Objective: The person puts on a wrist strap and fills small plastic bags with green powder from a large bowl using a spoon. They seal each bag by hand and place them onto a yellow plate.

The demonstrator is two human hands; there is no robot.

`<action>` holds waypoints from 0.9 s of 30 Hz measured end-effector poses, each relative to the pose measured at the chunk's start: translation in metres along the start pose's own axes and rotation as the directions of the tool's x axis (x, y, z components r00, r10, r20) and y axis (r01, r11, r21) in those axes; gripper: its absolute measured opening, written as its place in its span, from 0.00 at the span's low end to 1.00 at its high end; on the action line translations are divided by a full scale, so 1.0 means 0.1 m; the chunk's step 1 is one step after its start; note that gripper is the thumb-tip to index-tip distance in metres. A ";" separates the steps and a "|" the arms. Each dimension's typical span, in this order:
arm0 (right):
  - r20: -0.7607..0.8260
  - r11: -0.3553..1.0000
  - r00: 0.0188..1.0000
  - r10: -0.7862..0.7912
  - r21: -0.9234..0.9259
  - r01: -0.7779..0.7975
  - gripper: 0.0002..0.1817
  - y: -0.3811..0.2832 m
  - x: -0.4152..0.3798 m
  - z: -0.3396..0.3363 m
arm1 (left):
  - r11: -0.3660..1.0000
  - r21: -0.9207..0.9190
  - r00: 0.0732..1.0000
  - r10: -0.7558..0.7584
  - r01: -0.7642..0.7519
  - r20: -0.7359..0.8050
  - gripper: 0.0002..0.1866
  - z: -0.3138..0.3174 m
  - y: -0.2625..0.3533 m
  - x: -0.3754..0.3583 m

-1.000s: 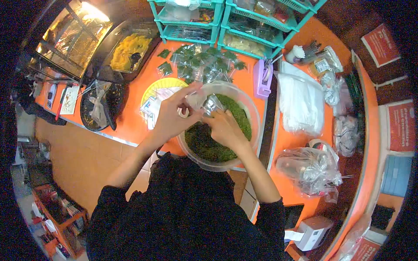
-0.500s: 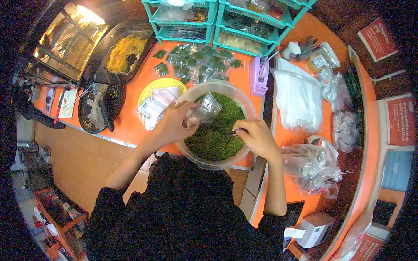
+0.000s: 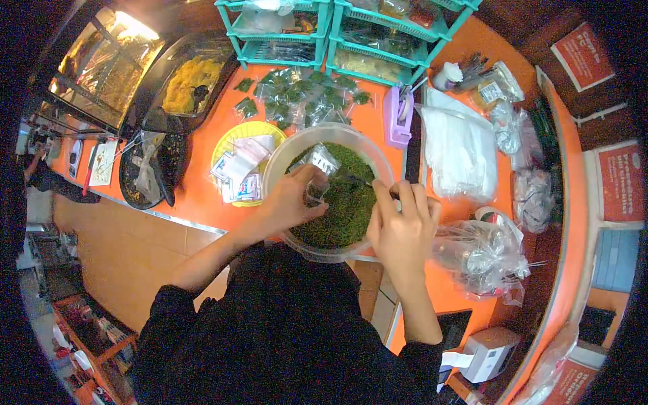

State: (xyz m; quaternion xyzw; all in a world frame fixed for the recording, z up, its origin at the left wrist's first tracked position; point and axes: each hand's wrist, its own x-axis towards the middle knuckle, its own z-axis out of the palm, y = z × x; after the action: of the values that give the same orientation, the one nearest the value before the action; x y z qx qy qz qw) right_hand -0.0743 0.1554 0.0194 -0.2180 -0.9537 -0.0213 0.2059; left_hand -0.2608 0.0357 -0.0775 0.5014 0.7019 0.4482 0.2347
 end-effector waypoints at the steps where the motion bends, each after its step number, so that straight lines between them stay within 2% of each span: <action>1: 0.025 0.999 1.000 -0.001 -0.044 0.002 0.24 0.04 -0.01 -0.01 | 1.000 0.000 1.000 0.002 -0.002 0.001 0.30 -0.02 0.04 0.00; 2: 0.022 0.999 1.000 0.000 -0.046 0.001 0.24 0.02 0.00 0.01 | 0.999 -0.012 0.999 -0.043 0.043 0.004 0.29 -0.05 0.08 0.01; 4: 0.110 0.986 0.993 -0.043 0.167 0.024 0.28 -0.08 0.03 0.10 | 0.996 -0.023 0.996 -0.085 0.085 0.010 0.28 -0.09 0.19 0.02; 5: 0.082 0.963 0.995 -0.050 0.268 0.026 0.29 -0.16 0.05 0.20 | 0.992 -0.102 0.997 -0.080 0.079 -0.008 0.27 -0.10 0.26 0.02; 6: 0.082 0.962 0.995 -0.050 0.270 0.026 0.29 -0.18 0.03 0.32 | 0.981 -0.179 0.997 -0.079 0.073 -0.026 0.26 -0.10 0.30 0.01; 7: 0.045 0.918 0.999 0.015 0.396 -0.031 0.26 -0.20 -0.01 0.48 | 0.981 -0.178 0.996 -0.081 0.075 -0.028 0.26 -0.09 0.30 0.00; 8: 0.016 0.852 0.996 0.083 0.518 -0.079 0.23 -0.21 -0.02 0.59 | 0.949 -0.310 0.998 -0.060 0.052 -0.017 0.22 -0.08 0.29 -0.01; 9: -0.083 0.825 0.988 0.132 0.562 -0.064 0.17 -0.23 -0.01 0.66 | 0.900 -0.435 0.999 -0.037 0.028 -0.012 0.18 -0.09 0.28 -0.02; 10: -0.082 0.823 0.988 0.127 0.565 -0.059 0.17 -0.22 0.00 0.67 | 0.901 -0.433 0.999 -0.042 0.030 -0.018 0.18 -0.10 0.25 -0.02; 12: -0.109 0.745 0.967 0.232 0.658 -0.105 0.12 -0.21 0.02 0.62 | 0.830 -0.555 0.997 -0.073 0.051 -0.017 0.12 -0.16 0.18 -0.04; 13: -0.094 0.758 0.973 0.213 0.644 -0.104 0.08 -0.22 0.05 0.59 | 0.759 -0.647 0.996 -0.082 0.075 0.019 0.06 -0.18 0.17 -0.04; 17: 0.005 0.696 0.982 0.190 0.705 -0.138 0.08 -0.25 0.07 0.63 | 0.817 -0.575 0.990 -0.115 0.044 -0.088 0.05 -0.14 0.23 -0.04; 19: -0.002 0.690 0.975 0.220 0.707 -0.154 0.08 -0.29 0.07 0.66 | 0.971 -0.209 0.971 0.065 -0.115 -0.232 0.07 -0.15 0.34 -0.06; 23: -0.041 0.721 0.983 0.182 0.685 -0.105 0.09 -0.33 0.11 0.65 | 0.989 -0.117 0.961 0.057 -0.091 -0.270 0.09 -0.10 0.33 -0.09; 25: 0.002 0.669 0.986 0.168 0.735 -0.115 0.10 -0.37 0.13 0.65 | 0.974 -0.117 0.920 0.140 -0.195 -0.367 0.08 -0.02 0.33 -0.09; 27: -0.011 0.673 0.984 0.176 0.731 -0.112 0.10 -0.42 0.15 0.67 | 0.976 -0.088 0.904 0.150 -0.200 -0.400 0.09 0.01 0.29 -0.09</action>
State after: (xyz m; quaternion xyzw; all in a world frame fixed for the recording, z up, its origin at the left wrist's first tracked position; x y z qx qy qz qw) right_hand -0.1299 0.1327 -0.0343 -0.1918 -0.8543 0.3663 0.3149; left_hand -0.2425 0.0308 -0.0545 0.4469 0.6567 0.6021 0.0801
